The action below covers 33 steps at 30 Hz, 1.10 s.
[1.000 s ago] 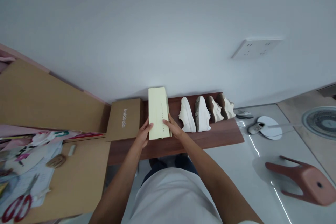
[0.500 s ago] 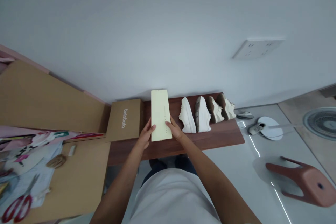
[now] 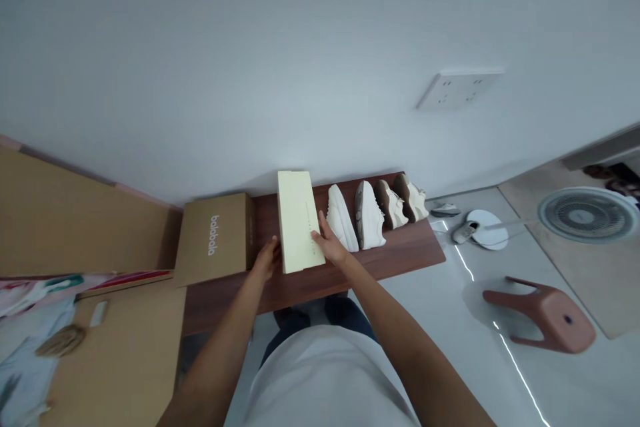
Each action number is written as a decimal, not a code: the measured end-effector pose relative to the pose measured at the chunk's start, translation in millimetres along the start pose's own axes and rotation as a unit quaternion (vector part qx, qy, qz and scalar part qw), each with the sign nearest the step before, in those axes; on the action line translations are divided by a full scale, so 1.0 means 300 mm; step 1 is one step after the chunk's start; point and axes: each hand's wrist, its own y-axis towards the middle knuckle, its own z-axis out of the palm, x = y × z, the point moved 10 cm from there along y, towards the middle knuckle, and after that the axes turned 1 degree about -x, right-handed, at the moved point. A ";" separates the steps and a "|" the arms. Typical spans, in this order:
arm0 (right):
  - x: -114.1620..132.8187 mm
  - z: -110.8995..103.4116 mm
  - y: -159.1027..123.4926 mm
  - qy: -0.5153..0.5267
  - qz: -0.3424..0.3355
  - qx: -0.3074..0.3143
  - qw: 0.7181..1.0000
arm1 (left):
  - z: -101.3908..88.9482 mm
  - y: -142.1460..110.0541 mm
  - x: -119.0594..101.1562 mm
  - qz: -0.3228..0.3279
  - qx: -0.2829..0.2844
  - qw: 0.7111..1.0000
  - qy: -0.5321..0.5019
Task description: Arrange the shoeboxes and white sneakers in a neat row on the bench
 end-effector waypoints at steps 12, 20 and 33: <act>0.002 -0.197 0.003 -0.116 -0.021 -0.072 0.990 | 0.144 -0.028 0.082 -0.094 0.094 0.989 -0.070; 0.004 -0.203 -0.003 -0.120 -0.016 -0.075 0.990 | 0.084 -0.122 -0.048 0.029 0.030 0.998 -0.050; 0.011 0.033 0.038 -0.012 0.062 0.105 0.992 | -0.017 -0.207 -0.224 0.134 -0.096 0.986 0.025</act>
